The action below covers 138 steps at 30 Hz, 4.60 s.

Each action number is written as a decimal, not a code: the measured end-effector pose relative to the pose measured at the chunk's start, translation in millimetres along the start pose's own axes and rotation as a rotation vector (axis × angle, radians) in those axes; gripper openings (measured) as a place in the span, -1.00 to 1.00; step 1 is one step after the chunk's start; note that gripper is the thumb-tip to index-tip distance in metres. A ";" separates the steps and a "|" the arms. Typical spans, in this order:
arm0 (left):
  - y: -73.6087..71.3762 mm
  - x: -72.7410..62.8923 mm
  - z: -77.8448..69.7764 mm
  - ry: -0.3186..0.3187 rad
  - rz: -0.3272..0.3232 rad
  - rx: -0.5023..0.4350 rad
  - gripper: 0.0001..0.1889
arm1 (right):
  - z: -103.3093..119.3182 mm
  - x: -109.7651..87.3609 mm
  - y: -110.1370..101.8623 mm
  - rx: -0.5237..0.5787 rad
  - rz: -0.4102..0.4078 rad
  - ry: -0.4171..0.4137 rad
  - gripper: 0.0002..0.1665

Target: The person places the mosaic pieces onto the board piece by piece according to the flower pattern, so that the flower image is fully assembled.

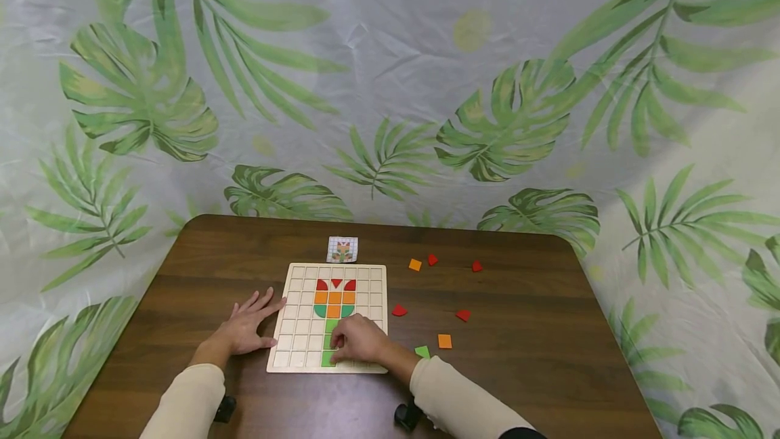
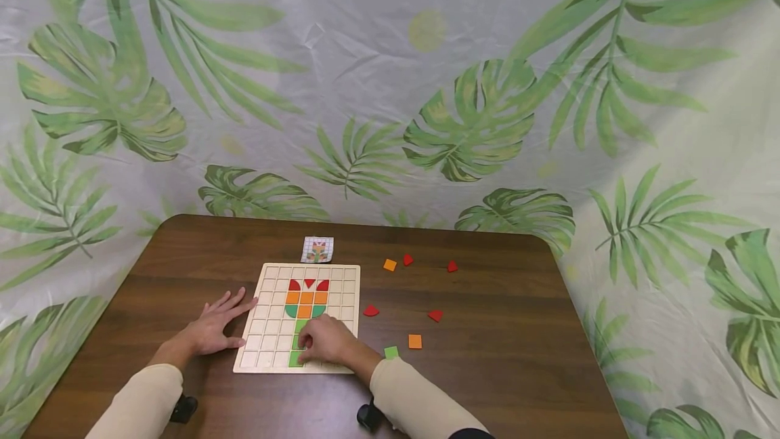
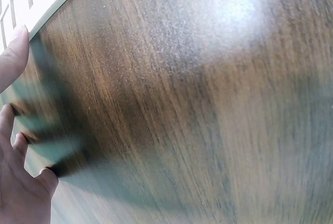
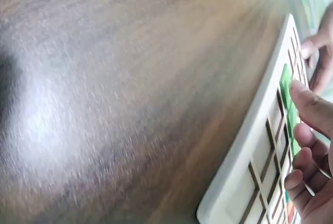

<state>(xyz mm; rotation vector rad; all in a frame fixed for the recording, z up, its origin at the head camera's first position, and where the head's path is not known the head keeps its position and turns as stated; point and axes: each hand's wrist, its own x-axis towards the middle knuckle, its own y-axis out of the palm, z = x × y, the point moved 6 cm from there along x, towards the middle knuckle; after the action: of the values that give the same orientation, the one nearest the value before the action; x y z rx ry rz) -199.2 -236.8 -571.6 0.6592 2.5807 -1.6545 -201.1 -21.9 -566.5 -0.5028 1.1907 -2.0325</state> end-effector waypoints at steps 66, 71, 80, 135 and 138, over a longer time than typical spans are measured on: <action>4.3 2.1 5.7 -0.003 -0.002 -0.002 -0.10 | -133.0 -48.8 -62.3 0.255 -0.151 0.318 -0.77; 3.7 1.4 5.5 0.018 -0.018 -0.027 -0.10 | -132.6 -49.0 -62.4 0.238 -0.146 0.328 -0.76; 0.4 -0.5 1.4 0.003 -0.003 -0.025 -0.11 | -132.2 -49.1 -61.6 0.237 -0.189 0.313 -0.75; 2.7 -2.3 0.5 -0.013 -0.014 -0.012 -0.12 | -108.3 -42.6 -60.2 0.341 -0.204 0.283 -0.90; 3.1 -2.1 0.0 -0.013 -0.011 -0.010 -0.12 | -105.4 -40.9 -60.8 0.373 -0.227 0.274 -0.88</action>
<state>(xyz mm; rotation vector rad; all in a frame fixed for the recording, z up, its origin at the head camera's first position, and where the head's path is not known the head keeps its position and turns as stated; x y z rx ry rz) -196.2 -236.5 -573.8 0.6325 2.5869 -1.6419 -264.5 89.7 -565.3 -0.1860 0.9005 -2.5113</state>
